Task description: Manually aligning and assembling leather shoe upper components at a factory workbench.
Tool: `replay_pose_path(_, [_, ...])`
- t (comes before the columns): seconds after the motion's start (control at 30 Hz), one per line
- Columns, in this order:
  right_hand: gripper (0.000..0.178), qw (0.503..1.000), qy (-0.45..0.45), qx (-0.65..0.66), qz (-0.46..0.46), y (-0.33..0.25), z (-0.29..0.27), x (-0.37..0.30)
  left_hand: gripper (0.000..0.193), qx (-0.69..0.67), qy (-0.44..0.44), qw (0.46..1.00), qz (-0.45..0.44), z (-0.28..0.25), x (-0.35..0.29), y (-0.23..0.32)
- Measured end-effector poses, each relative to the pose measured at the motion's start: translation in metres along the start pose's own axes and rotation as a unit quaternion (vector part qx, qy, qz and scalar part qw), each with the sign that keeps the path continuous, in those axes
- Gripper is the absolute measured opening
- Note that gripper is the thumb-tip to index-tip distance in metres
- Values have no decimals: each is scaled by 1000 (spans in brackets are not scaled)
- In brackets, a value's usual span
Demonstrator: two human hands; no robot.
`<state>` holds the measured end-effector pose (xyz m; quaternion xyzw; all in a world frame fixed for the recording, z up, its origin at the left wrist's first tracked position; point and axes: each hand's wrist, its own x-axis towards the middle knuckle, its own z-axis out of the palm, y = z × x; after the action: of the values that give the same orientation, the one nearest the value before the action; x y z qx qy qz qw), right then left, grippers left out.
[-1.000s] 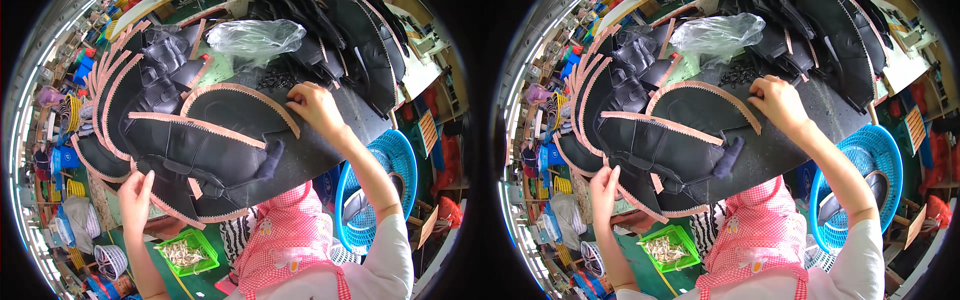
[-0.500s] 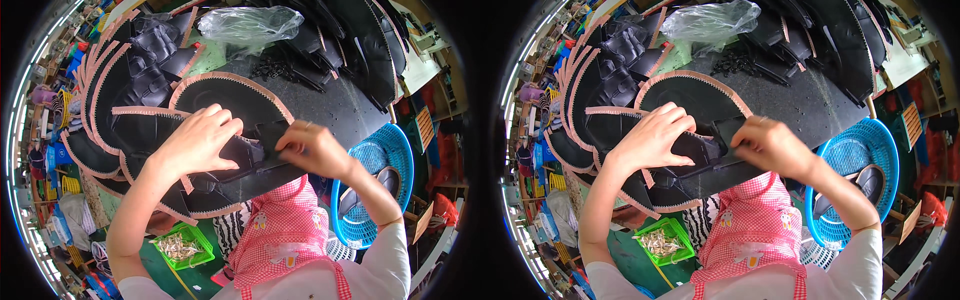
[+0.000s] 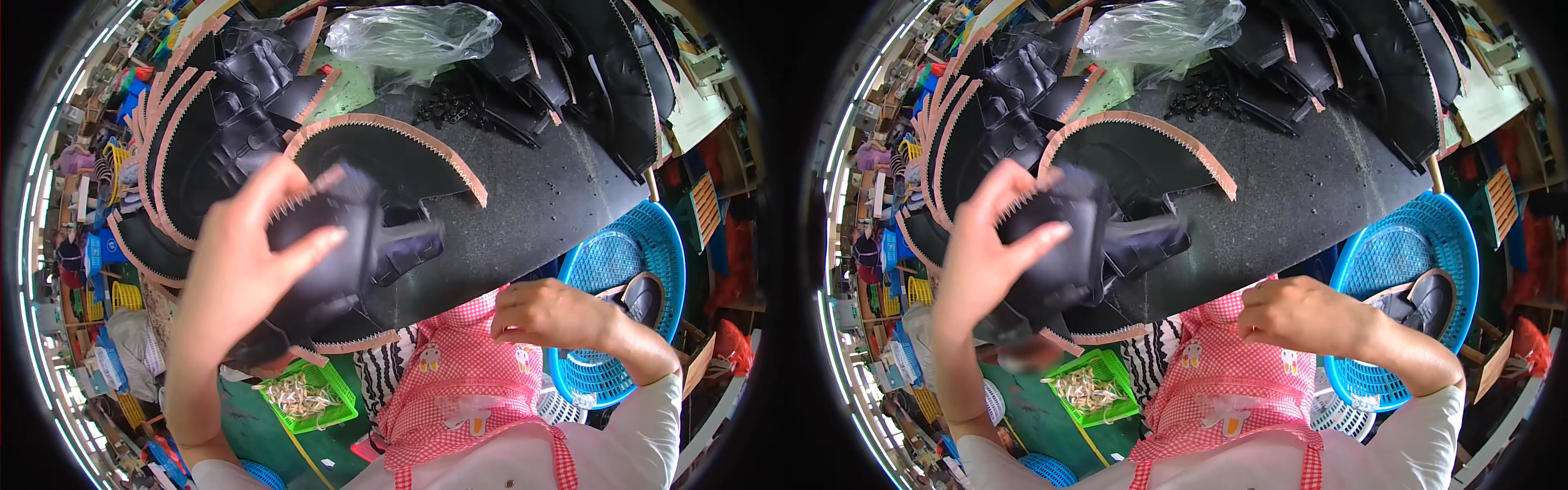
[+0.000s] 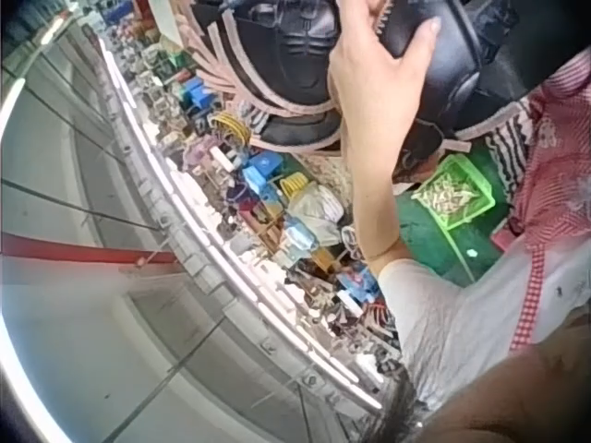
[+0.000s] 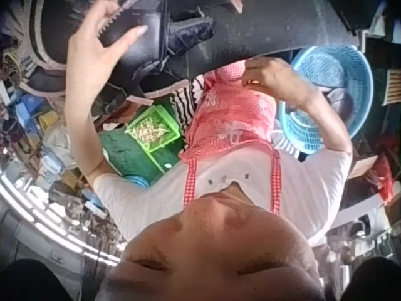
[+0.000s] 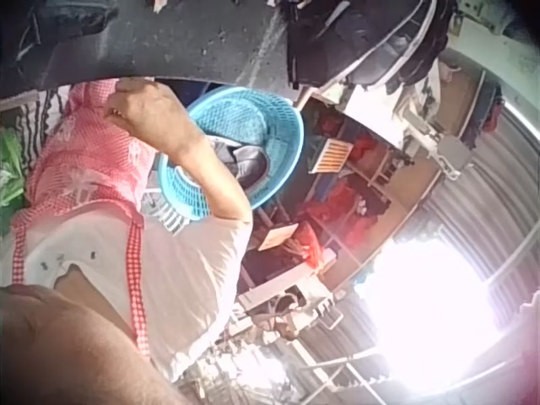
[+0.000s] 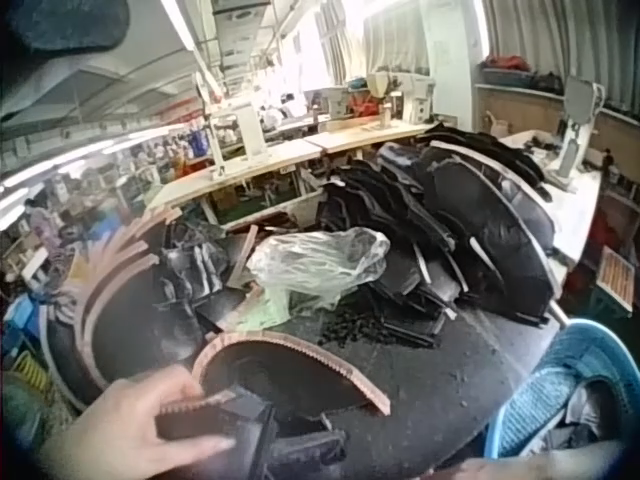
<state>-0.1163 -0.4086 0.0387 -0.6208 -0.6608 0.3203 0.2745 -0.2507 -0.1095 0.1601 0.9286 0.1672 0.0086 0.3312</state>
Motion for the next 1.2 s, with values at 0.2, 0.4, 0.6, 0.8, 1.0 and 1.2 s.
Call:
replay_pose_path(0.2, [23, 977, 205, 28, 56, -6, -33, 36, 39, -58, -11, 998, 33, 30, -19, -17])
replay_pose_path(0.4, [30, 950, 290, -79, -82, 4, -26, 88, 39, -101, -63, 991, 53, 34, -21, -9])
replay_pose_path(0.6, [15, 979, 137, -84, -128, 9, -10, 44, 27, -152, 149, 977, 18, 17, -21, -28])
replay_pose_path(0.8, [18, 984, 56, 156, 69, -17, -11, 10, 43, -78, 109, 991, 29, 54, -23, -54])
replay_pose_path(1.0, [23, 838, 183, 492, 151, 10, -14, 28, 66, 210, 54, 964, 152, 75, -1, -29])
replay_pose_path(1.2, [23, 830, 214, 501, 120, 18, -5, 47, 44, 166, -15, 981, 96, 83, 16, -35])
